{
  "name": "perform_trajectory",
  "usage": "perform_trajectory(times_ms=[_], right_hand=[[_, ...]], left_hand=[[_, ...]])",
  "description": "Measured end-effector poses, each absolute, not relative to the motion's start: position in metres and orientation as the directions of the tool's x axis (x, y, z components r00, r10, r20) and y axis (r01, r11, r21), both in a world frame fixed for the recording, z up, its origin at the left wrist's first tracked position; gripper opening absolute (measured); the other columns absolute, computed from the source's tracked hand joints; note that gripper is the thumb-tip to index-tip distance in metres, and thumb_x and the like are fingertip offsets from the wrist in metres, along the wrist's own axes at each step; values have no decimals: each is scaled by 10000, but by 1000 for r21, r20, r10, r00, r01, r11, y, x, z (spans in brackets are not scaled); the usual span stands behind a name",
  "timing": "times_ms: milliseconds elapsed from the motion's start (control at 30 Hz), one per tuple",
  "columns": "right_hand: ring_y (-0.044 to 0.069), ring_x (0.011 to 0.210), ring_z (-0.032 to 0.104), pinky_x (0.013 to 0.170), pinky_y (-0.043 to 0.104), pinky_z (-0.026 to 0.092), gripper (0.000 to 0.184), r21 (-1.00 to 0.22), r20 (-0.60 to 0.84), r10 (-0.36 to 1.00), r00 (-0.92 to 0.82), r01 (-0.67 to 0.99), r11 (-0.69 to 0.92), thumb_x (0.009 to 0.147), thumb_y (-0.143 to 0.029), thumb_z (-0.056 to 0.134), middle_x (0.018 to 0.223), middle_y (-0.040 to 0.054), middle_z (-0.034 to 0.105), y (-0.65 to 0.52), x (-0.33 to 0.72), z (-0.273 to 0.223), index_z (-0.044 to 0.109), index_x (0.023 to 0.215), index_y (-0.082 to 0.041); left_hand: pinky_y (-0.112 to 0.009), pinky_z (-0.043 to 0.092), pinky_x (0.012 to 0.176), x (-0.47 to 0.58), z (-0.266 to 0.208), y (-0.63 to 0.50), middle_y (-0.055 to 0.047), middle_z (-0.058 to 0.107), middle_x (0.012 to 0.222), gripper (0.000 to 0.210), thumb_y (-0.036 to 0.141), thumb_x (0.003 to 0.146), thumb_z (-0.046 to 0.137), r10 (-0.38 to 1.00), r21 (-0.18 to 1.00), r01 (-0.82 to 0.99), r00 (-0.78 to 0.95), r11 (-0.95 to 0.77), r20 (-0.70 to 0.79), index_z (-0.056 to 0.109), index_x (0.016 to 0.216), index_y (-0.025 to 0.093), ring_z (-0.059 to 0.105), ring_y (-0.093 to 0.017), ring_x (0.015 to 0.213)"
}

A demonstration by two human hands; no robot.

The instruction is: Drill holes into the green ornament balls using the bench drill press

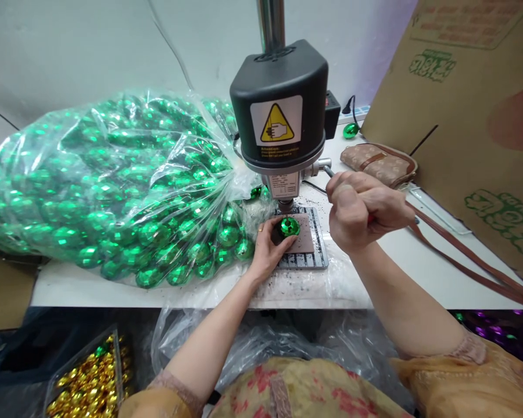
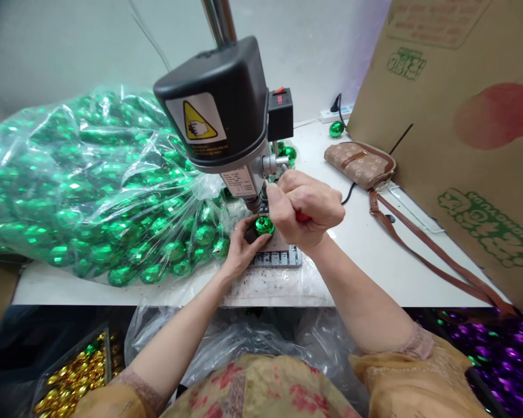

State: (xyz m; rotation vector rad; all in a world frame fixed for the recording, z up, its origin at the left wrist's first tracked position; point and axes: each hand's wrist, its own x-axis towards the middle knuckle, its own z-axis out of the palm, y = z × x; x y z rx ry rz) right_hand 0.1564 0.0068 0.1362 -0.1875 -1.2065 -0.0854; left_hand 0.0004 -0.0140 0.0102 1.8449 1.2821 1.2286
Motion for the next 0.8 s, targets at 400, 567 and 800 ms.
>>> perform_trajectory(times_ms=[400,567,800], right_hand=[[50,367,288,381,256,349,434,-82,946,21,323,175,981,799,-103,570,463,-73,275,6,157,127,226,548,-185],[53,393,290,396,278,244,487,-353,854,247,457,161,921,885,-250,602,465,-62,254,4,153,166,249,554,-195],[63,426,272,439,298,288,505,-506,797,404,449,129,853,870,-422,650,506,-66,272,12,157,189,275,592,-229]], left_hand=[[-453,457,1031,1,8,-14,-103,651,1193,482,399,818,769,925,840,392,106,-376,365,616,1238,221,595,-273,1158],[-438,471,1005,3,8,-12,-92,655,1171,481,386,789,788,936,857,379,89,-348,341,611,1206,222,606,-270,1141],[-301,492,696,-14,21,-77,-40,641,919,427,425,764,757,794,647,471,249,-600,555,559,1075,210,613,-178,802]])
